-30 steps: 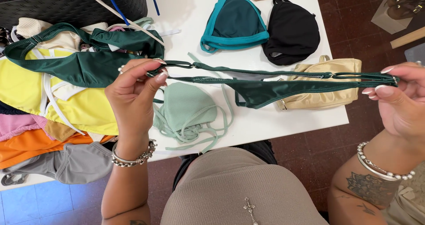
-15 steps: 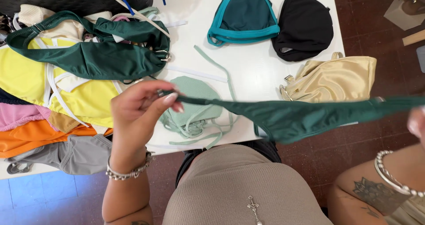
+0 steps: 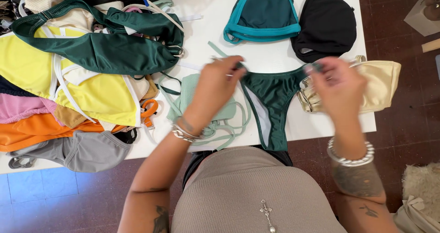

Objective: Inspecting and folding various bikini tops and bottoms on a white table.

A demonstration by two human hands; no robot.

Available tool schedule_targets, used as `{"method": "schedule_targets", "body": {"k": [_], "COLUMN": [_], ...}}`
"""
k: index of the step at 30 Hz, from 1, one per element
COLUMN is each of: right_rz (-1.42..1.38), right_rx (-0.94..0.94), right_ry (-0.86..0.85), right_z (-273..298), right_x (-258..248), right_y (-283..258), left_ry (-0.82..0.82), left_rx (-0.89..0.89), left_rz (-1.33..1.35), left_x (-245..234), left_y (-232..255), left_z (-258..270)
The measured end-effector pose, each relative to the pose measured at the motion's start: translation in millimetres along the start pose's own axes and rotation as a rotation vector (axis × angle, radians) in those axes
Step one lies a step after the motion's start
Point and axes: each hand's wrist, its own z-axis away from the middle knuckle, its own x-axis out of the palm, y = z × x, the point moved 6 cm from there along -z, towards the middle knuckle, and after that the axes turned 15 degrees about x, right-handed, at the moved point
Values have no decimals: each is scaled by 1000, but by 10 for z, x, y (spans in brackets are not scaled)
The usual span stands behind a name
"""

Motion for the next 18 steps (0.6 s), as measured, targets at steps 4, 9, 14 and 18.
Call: {"method": "schedule_targets", "body": {"k": [4,9,14,18], "right_rz": [-51,346,176,119], "right_rx": [-128,-419,-385,-407], "right_ry": [-7,113,-136,-408], "right_z": [363,759,915,1090], "right_x": [649,991,628,297], "right_y": [205,458,55,-42], "left_ry": [52,-116,-162,-156], "left_rx": [169,284,339,434], "left_rz": [-59,-206,-285,-272], "left_x": [425,915,1228,1114], "left_y": [267,397,190,292], "left_z": [-25,132,383,376]}}
